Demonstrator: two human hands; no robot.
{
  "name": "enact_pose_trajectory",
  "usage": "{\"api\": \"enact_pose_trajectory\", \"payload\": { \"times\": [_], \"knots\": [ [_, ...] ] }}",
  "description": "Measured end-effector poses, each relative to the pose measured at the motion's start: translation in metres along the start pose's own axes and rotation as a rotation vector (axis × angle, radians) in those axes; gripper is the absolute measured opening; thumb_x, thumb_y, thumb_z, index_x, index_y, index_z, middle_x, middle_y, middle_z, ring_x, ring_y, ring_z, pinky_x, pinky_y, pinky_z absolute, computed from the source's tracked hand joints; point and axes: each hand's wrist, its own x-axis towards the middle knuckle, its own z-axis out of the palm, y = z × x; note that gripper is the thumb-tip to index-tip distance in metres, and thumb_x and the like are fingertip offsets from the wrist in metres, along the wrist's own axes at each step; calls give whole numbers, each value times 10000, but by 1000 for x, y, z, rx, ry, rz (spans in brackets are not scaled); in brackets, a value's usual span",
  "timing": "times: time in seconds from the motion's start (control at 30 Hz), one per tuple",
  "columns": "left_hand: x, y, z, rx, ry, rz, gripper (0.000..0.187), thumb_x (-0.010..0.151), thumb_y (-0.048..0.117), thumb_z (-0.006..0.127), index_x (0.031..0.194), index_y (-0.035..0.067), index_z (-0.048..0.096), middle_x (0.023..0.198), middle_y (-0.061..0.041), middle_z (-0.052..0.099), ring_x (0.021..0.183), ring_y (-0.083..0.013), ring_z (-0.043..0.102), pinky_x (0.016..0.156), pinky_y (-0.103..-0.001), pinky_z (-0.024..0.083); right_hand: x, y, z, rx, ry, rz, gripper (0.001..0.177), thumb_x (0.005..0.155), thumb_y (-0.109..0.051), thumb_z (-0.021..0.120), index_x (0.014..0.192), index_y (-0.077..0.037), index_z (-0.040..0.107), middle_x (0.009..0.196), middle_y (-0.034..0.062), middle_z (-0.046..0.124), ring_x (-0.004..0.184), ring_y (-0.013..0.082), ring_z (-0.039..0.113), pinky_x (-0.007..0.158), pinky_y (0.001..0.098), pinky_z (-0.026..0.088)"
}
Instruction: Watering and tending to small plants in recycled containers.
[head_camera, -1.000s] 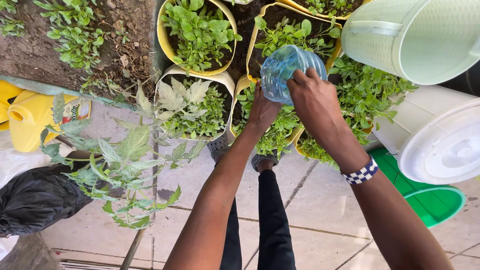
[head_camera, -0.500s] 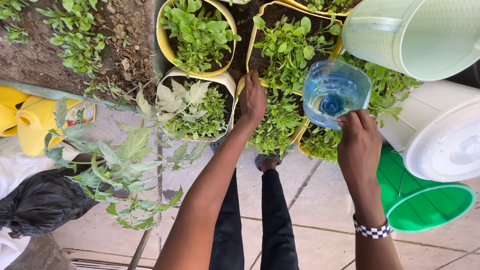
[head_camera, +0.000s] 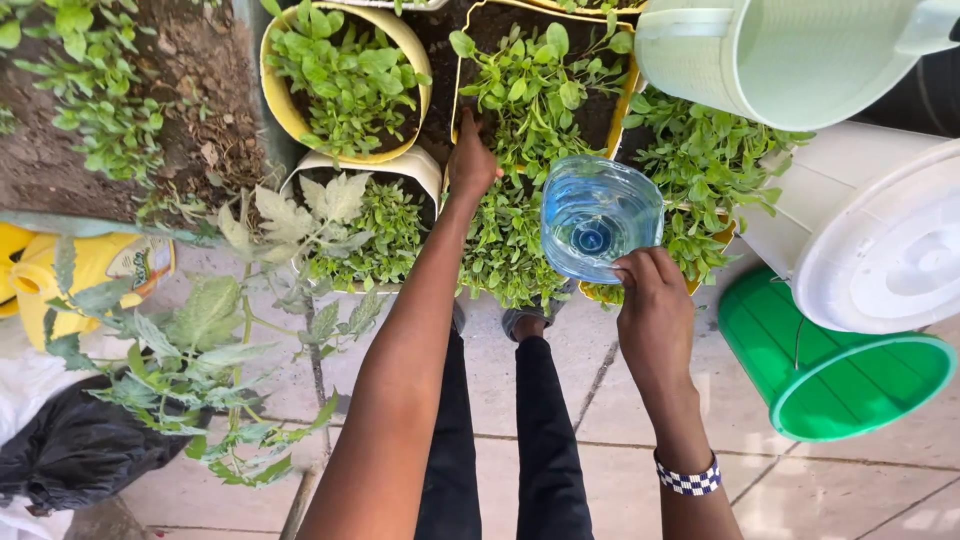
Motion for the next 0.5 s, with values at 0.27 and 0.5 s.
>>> {"api": "enact_pose_trajectory", "payload": {
  "times": [0.27, 0.5],
  "knots": [
    [-22, 40, -38, 157, -223, -49, 892, 879, -59, 581, 1630, -41, 99, 1358, -236, 639, 830, -282, 752, 692, -384, 586, -5, 10, -3, 7, -7, 76, 76, 956, 17, 652, 1029, -1, 649, 1020, 144, 645, 925, 374, 642, 761, 470, 505],
    [-104, 133, -89, 93, -114, 137, 484, 1014, 56, 519, 1493, 118, 498, 1323, -119, 716, 716, -290, 726, 577, -403, 595, -9, 26, -1, -109, 34, 21, 75, 946, 9, 632, 1020, 3, 635, 1040, 153, 636, 974, 388, 626, 797, 488, 506]
  ]
}}
